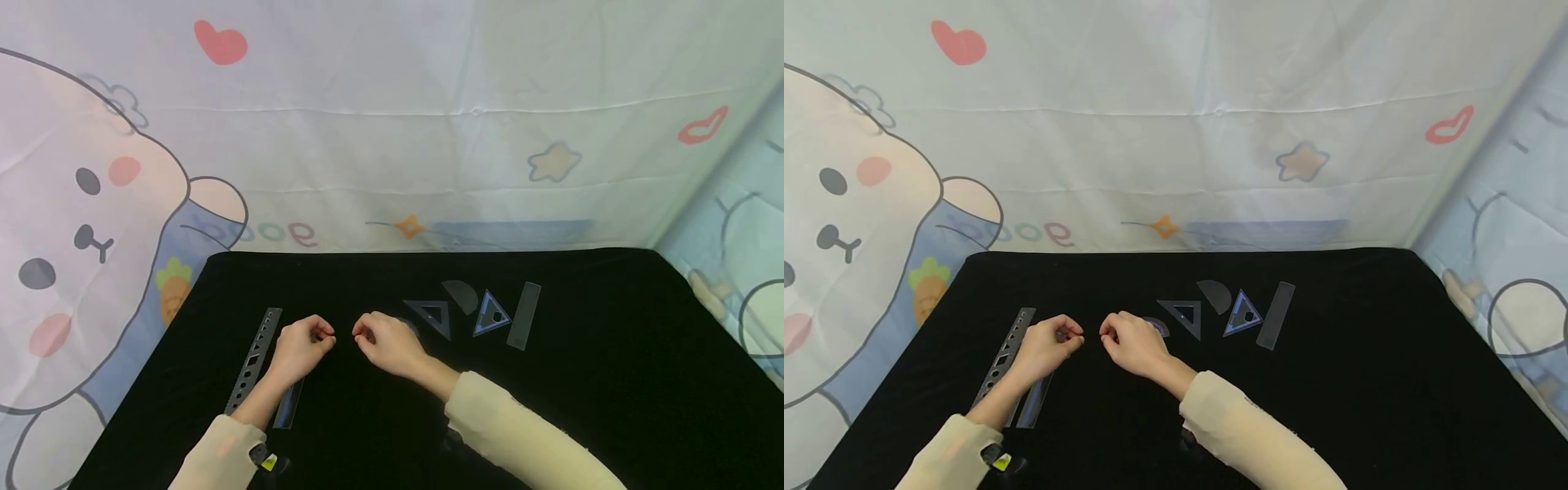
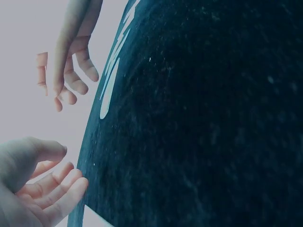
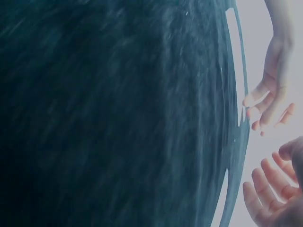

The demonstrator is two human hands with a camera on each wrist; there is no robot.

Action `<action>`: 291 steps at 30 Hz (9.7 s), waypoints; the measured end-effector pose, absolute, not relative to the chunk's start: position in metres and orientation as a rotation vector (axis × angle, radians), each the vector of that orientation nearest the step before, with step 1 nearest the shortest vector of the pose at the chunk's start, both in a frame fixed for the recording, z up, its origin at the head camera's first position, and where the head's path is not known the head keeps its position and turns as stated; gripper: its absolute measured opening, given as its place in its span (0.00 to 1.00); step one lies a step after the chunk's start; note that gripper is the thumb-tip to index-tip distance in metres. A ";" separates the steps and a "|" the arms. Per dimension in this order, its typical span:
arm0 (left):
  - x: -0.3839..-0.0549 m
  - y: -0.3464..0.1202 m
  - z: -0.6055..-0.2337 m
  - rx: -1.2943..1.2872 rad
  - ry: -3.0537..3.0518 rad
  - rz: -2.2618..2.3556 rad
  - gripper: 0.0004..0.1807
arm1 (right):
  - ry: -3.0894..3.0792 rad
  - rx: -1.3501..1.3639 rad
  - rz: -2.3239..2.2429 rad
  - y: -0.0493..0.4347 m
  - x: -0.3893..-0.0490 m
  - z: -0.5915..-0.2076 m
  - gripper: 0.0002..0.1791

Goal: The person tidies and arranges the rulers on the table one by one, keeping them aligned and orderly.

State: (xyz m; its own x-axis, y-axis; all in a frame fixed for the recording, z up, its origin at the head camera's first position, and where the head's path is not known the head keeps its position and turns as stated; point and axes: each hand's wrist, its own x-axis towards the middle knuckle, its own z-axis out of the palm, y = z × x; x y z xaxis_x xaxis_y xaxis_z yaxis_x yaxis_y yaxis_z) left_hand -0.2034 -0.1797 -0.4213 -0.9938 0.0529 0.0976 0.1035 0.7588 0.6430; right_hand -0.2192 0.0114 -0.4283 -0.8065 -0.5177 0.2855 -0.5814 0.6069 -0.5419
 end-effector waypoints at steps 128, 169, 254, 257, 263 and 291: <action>-0.242 0.123 -0.430 0.147 -2.699 -2.183 0.06 | -2.809 -0.530 1.864 0.255 -0.229 -0.423 0.27; -0.237 0.120 -0.427 0.196 -2.666 -2.230 0.09 | -2.772 -0.402 1.908 0.248 -0.214 -0.424 0.24; -0.208 -0.076 -0.430 -0.299 -2.856 -2.086 0.10 | -2.555 -0.070 2.204 0.097 -0.214 -0.429 0.18; -0.207 -0.085 -0.429 -0.278 -2.872 -2.056 0.10 | -2.560 -0.070 2.201 0.088 -0.214 -0.427 0.17; -0.203 -0.101 -0.427 -0.236 -2.896 -2.014 0.10 | -2.595 -0.058 2.180 0.069 -0.216 -0.427 0.14; -0.182 -0.155 -0.421 -0.011 -2.950 -1.716 0.06 | -2.607 0.030 2.234 0.000 -0.207 -0.439 0.12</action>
State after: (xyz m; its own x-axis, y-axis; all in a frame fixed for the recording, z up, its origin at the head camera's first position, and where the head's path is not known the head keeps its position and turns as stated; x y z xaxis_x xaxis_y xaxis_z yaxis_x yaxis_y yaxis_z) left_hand -0.1824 -0.1547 -0.4207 -0.9633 0.1402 -0.2288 -0.1296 0.5037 0.8541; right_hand -0.2074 0.0002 -0.4388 -0.9575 -0.2000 -0.2076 0.1744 0.1713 -0.9696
